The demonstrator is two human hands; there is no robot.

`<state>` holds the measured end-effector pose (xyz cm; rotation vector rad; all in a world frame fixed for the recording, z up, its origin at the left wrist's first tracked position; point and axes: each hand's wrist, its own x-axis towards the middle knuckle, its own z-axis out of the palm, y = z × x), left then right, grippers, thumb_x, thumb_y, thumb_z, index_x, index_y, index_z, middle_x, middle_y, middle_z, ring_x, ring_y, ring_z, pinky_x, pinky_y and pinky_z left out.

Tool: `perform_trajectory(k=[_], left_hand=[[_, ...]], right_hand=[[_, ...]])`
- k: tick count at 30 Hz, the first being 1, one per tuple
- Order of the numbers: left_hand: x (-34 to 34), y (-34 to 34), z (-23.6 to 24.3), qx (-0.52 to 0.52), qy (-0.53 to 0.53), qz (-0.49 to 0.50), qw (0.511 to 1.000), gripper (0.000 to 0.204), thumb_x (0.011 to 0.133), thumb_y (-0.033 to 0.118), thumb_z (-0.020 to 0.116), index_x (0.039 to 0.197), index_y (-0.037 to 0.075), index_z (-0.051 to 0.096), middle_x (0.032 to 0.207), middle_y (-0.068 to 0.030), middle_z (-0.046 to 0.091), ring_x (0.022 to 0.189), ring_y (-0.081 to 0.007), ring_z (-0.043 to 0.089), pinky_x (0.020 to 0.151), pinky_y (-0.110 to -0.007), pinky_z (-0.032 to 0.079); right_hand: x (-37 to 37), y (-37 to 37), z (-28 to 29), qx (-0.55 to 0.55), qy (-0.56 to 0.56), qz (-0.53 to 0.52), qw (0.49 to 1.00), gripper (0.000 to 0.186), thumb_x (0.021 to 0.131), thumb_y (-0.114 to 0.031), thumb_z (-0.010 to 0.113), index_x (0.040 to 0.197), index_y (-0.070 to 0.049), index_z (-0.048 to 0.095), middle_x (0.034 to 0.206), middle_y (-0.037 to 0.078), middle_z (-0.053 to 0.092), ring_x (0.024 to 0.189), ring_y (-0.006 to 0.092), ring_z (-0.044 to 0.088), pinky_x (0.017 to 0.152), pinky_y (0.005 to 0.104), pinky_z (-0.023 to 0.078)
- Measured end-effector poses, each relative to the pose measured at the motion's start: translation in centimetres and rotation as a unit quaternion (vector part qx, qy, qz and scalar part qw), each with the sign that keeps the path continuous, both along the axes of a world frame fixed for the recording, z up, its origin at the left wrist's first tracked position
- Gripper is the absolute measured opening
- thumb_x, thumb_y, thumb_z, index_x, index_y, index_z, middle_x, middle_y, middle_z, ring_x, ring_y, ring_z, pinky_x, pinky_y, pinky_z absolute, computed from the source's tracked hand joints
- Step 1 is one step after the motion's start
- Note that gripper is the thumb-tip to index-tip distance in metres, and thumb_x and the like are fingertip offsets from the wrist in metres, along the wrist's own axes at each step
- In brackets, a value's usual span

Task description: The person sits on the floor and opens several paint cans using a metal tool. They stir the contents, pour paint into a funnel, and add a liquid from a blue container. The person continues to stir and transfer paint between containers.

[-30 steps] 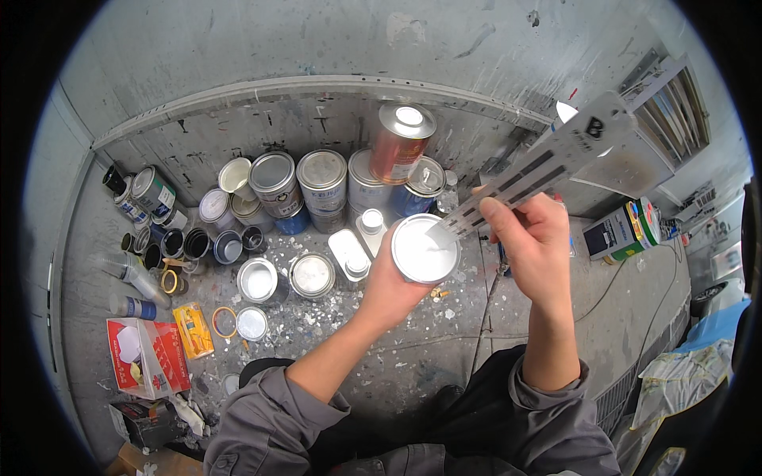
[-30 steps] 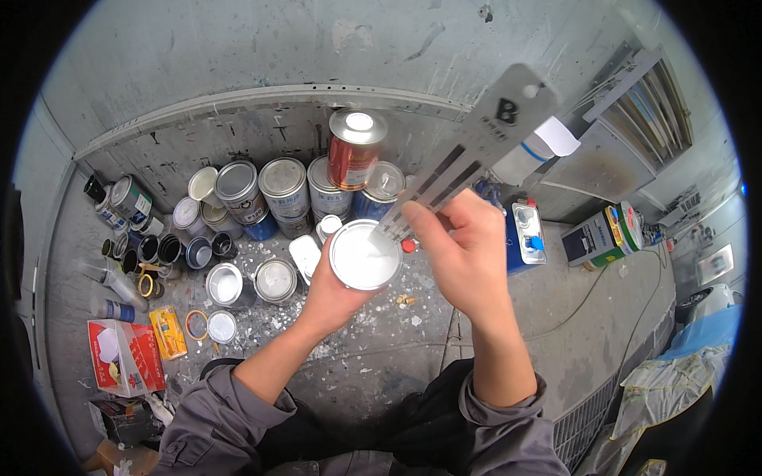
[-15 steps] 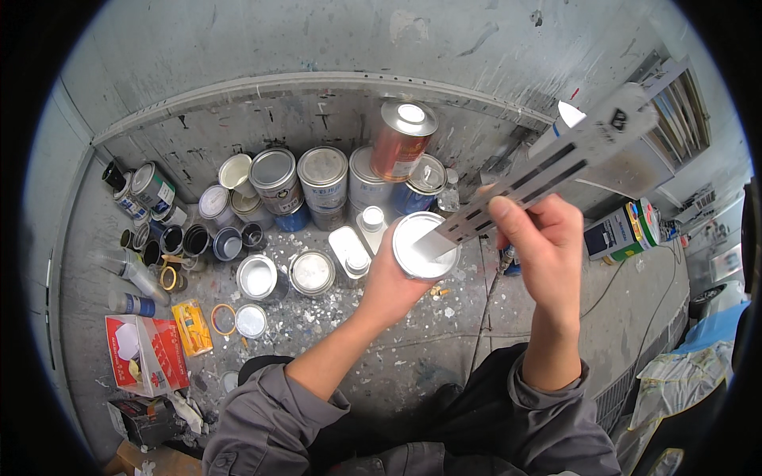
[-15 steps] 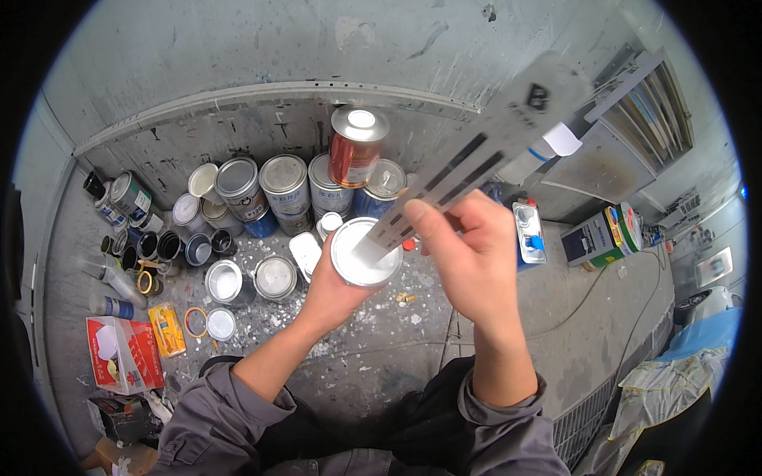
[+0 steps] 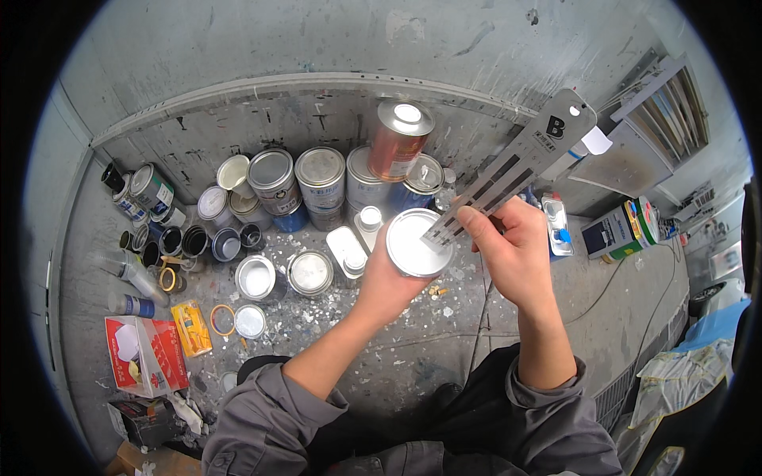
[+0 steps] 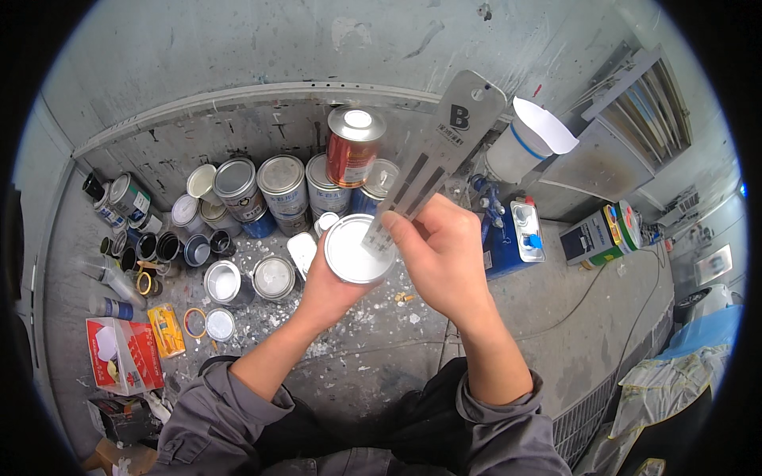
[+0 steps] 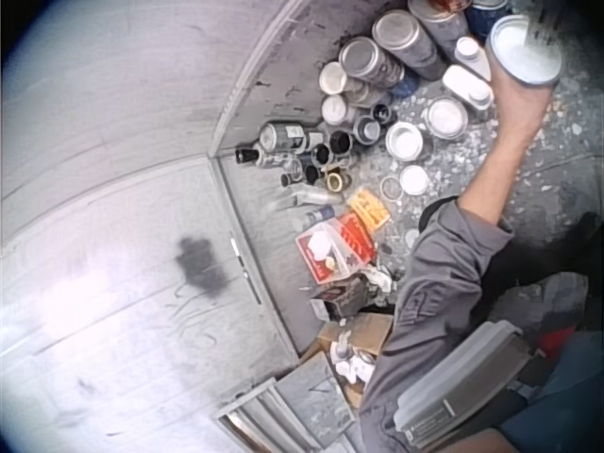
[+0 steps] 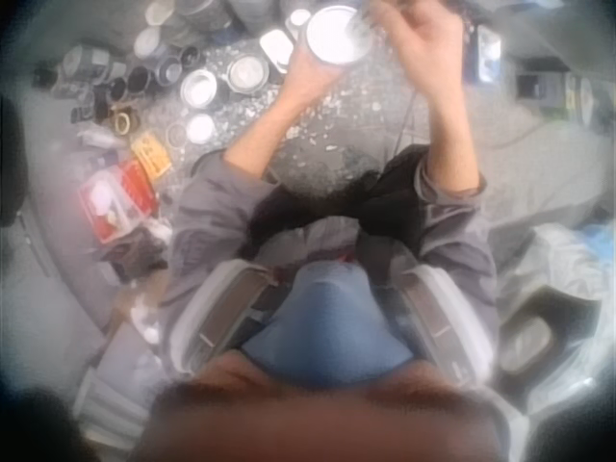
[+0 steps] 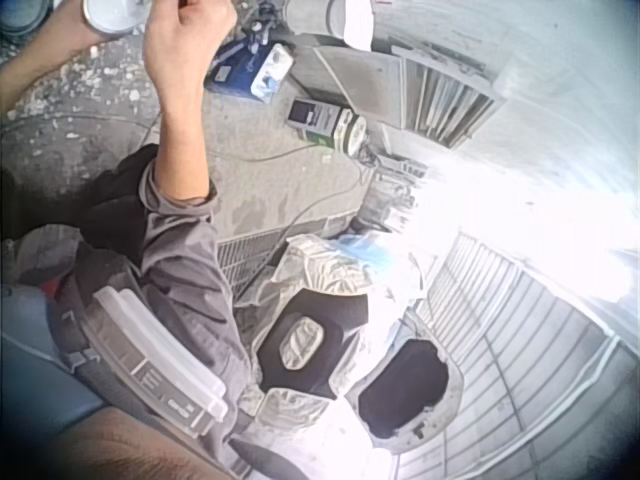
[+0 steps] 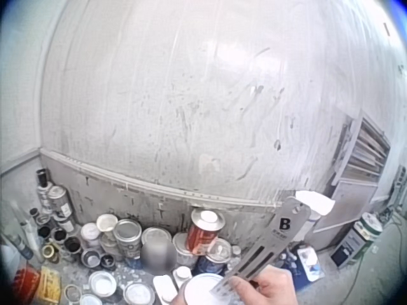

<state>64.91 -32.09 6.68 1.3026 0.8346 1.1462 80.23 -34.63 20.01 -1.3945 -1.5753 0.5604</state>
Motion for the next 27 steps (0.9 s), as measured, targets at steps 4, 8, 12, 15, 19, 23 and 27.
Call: perform_trajectory(k=[4, 8, 12, 15, 19, 23, 27], left_hand=[[0.1, 0.0, -0.1, -0.013, -0.003, -0.01, 1.0, 0.083, 0.081, 0.021, 0.094, 0.146, 0.002, 0.045, 0.138, -0.0134, 0.064, 0.129, -0.0241, 0.063, 0.109, -0.038, 0.051], [-0.1, 0.0, -0.1, -0.008, 0.014, -0.015, 1.0, 0.086, 0.078, 0.013, 0.093, 0.148, 0.002, 0.043, 0.14, -0.0126, 0.062, 0.13, -0.0232, 0.061, 0.111, -0.039, 0.049], [0.2, -0.1, -0.7, 0.012, 0.022, -0.004, 1.0, 0.087, 0.08, 0.02, 0.094, 0.149, 0.002, 0.044, 0.14, -0.0142, 0.063, 0.131, -0.0259, 0.062, 0.111, -0.039, 0.05], [0.2, -0.1, -1.1, 0.002, 0.01, -0.006, 1.0, 0.088, 0.08, 0.019, 0.094, 0.149, 0.002, 0.044, 0.14, -0.0142, 0.063, 0.132, -0.0257, 0.062, 0.111, -0.04, 0.05], [0.1, 0.0, -1.1, 0.001, -0.005, 0.0, 1.0, 0.087, 0.08, 0.019, 0.094, 0.148, 0.002, 0.043, 0.139, -0.014, 0.063, 0.131, -0.0252, 0.062, 0.11, -0.039, 0.05], [0.2, 0.0, -0.2, -0.01, -0.004, -0.008, 1.0, 0.086, 0.08, 0.02, 0.094, 0.147, 0.002, 0.044, 0.138, -0.0134, 0.063, 0.129, -0.0247, 0.062, 0.109, -0.039, 0.051], [0.2, 0.0, -0.1, -0.013, -0.001, -0.016, 1.0, 0.086, 0.08, 0.02, 0.094, 0.148, 0.003, 0.044, 0.137, -0.0129, 0.063, 0.129, -0.0245, 0.062, 0.109, -0.039, 0.051]], right_hand=[[0.1, -0.4, 0.4, 0.0, 0.038, 0.015, 0.999, 0.019, 0.1, -0.012, 0.074, 0.111, 0.004, 0.077, 0.082, 0.001, 0.07, 0.066, 0.007, 0.059, 0.059, 0.0249, 0.048], [0.6, -0.9, 2.1, 0.036, 0.089, 0.022, 0.995, 0.02, 0.101, -0.01, 0.073, 0.112, 0.006, 0.076, 0.086, 0.001, 0.071, 0.067, 0.0068, 0.057, 0.061, 0.0235, 0.046], [1.0, -0.5, 2.3, 0.06, 0.078, 0.004, 0.995, 0.02, 0.101, -0.01, 0.073, 0.112, 0.006, 0.076, 0.086, 0.001, 0.07, 0.068, 0.0065, 0.057, 0.061, 0.0232, 0.045], [1.1, 0.3, 0.8, 0.05, 0.022, -0.009, 0.998, 0.018, 0.101, -0.009, 0.072, 0.112, 0.003, 0.077, 0.084, 0.0, 0.069, 0.067, 0.0063, 0.057, 0.06, 0.0232, 0.045], [0.7, 0.3, -0.3, 0.015, -0.006, -0.009, 1.0, 0.018, 0.1, -0.011, 0.073, 0.111, 0.002, 0.077, 0.082, 0.0, 0.068, 0.067, 0.0066, 0.058, 0.06, 0.0242, 0.047], [0.5, 0.0, -0.2, -0.011, 0.025, 0.006, 1.0, 0.015, 0.097, -0.006, 0.073, 0.108, 0.005, 0.076, 0.086, 0.005, 0.071, 0.073, 0.0092, 0.063, 0.065, 0.0274, 0.051], [0.6, -0.5, 0.9, -0.009, 0.078, 0.016, 0.997, 0.014, 0.097, -0.004, 0.074, 0.106, 0.006, 0.075, 0.087, 0.006, 0.071, 0.075, 0.009, 0.064, 0.066, 0.027, 0.051]])
